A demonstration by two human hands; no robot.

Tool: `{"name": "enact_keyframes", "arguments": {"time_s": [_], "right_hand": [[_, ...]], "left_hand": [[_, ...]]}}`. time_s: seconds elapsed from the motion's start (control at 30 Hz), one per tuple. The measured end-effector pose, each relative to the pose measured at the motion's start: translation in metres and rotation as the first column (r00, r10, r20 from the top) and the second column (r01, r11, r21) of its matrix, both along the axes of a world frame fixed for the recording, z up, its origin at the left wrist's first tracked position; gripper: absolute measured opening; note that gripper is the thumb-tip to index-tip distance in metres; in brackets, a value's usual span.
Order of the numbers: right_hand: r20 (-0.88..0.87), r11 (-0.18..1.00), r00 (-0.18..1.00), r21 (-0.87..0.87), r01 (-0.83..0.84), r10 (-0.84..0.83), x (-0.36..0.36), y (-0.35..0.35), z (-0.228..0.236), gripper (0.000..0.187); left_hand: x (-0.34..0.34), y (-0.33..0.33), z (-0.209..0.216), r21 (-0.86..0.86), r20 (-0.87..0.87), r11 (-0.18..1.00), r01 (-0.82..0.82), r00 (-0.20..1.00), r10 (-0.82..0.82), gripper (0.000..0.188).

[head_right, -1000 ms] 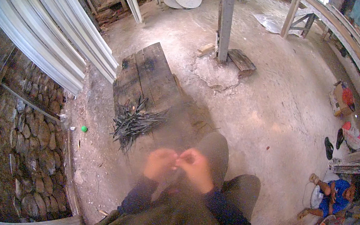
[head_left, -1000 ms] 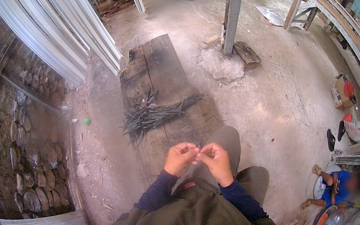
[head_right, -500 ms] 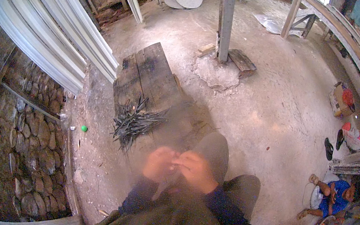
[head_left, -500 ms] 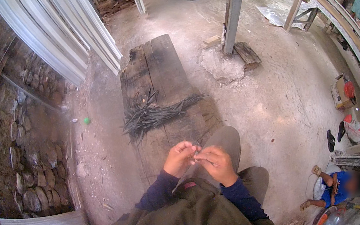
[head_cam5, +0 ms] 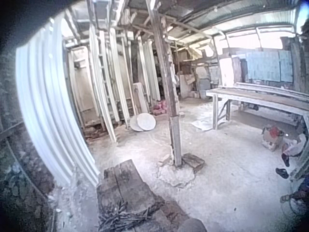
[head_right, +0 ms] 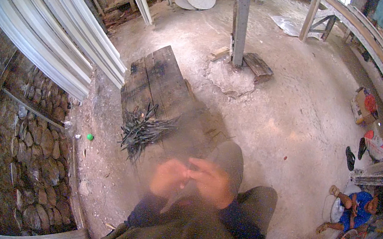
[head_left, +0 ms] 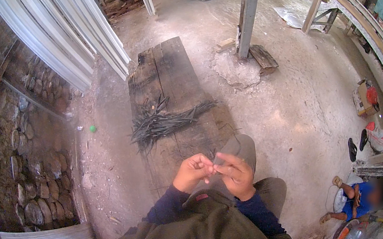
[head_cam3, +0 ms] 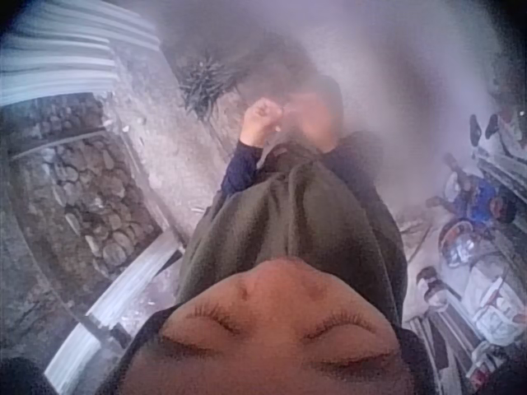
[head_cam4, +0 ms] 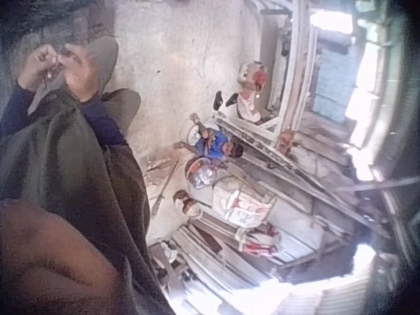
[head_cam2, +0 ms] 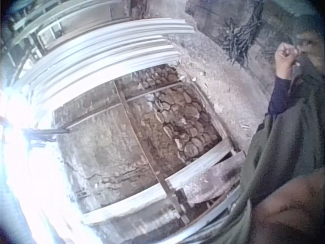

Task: The person sits on the floor and repeatedly picks up thin metal wires from a pile on a wooden board. They twist the wires together by hand and place the finished pieces back onto the pile.

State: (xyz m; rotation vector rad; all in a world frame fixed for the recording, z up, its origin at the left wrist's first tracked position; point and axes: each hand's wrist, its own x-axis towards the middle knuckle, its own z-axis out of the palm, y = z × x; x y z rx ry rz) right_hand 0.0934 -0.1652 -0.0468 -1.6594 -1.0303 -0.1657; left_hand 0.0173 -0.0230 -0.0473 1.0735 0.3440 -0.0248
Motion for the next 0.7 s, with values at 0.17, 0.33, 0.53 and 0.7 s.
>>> {"name": "enact_keyframes", "arguments": {"time_s": [0.17, 0.33, 0.53, 0.7], "right_hand": [[-0.084, 0.984, 0.981, 0.0, -0.176, 0.175, 0.005, -0.003, -0.008, 0.018], [-0.713, 0.977, 0.687, -0.018, -0.213, 0.137, -0.003, -0.005, 0.004, 0.009], [-0.932, 0.947, 0.219, 0.243, -0.209, 0.288, 0.003, -0.007, 0.006, 0.013], [-0.922, 0.963, 0.277, 0.259, -0.077, 0.27, -0.005, 0.001, 0.007, 0.01]], "left_hand": [[0.0, 0.006, -0.002, -0.055, 0.047, 0.996, 0.07, 0.997, -0.067, 0.02], [-0.005, 0.003, 0.003, 0.1, 0.056, 0.995, 0.004, 0.998, -0.01, 0.025], [-0.012, -0.01, 0.019, 0.477, 0.155, 0.877, -0.05, 0.988, -0.027, 0.031], [-0.015, -0.012, 0.013, 0.5, 0.236, 0.856, -0.13, 0.972, 0.01, 0.039]]}}
